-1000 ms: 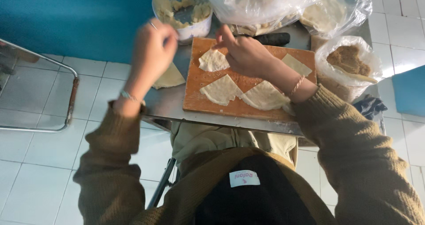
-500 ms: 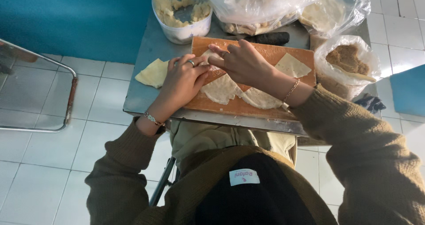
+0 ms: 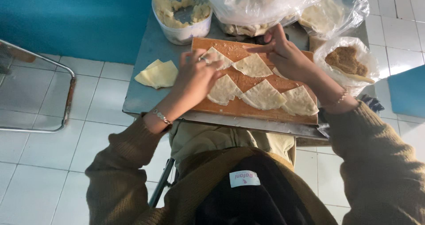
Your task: The person folds triangular pastry wrappers with a brown filling placed on them, pinching the edges closed by hand and arranging the folded pastries in rows on a wooden board. They also use a small spoon to scoop filling from a plastic bag onto new wrappers and continue folding.
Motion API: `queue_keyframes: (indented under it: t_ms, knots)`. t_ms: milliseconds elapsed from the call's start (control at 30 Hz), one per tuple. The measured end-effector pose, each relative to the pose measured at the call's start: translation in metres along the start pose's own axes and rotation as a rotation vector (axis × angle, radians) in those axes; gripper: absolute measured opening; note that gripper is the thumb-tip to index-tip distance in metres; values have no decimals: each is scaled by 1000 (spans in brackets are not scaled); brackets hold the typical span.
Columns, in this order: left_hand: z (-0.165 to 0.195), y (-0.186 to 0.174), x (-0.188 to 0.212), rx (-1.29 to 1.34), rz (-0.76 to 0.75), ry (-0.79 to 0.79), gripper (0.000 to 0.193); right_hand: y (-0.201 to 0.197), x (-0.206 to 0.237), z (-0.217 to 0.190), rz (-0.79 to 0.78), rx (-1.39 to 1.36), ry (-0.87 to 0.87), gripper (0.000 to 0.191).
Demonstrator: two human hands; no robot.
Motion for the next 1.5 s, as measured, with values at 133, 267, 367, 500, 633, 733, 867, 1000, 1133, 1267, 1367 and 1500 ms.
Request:
queue_keyframes:
  t_ms: [133, 267, 367, 500, 633, 733, 867, 1000, 1133, 1267, 1367, 1500]
  knots:
    - [35, 20, -14, 118, -25, 130, 43, -2, 23, 31, -4, 30, 172, 38]
    - [45, 43, -19, 23, -141, 185, 50, 5, 33, 14, 30, 455, -111, 40]
    - [45, 49, -20, -29, -106, 189, 57, 17, 45, 3, -45, 866, -226, 65]
    - [38, 63, -16, -31, -225, 149, 30, 16, 51, -19, 7, 1144, -533, 51]
    - [42, 49, -18, 81, -18, 183, 34, 7, 45, -18, -26, 1188, -601, 34]
    - [41, 52, -18, 77, -53, 158, 32, -2, 38, -13, -17, 1101, -476, 33]
    - [43, 51, -19, 42, -52, 165, 31, 8, 38, -11, -64, 901, -313, 56]
    - [44, 49, -20, 51, -60, 161, 29, 17, 37, -17, -53, 764, -318, 58]
    - [44, 47, -20, 46, -70, 151, 28, 25, 45, -11, -133, 936, -269, 61]
    - [42, 53, -19, -25, -131, 151, 20, 29, 55, -16, -90, 1036, -398, 30]
    - [42, 50, -20, 61, -67, 147, 25, 29, 51, -13, -131, 1241, -499, 37]
    - [41, 52, -19, 86, -78, 123, 42, 20, 45, -22, -84, 1353, -599, 44]
Point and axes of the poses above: each hand's wrist, its own x-axis away from the middle knuckle, its own y-axis out of the palm, z = x × y, the point moved 7 cm from there along -x, towards the middle knuckle, and after that the axes turned 13 degrees about z, right-handed, at the moved point
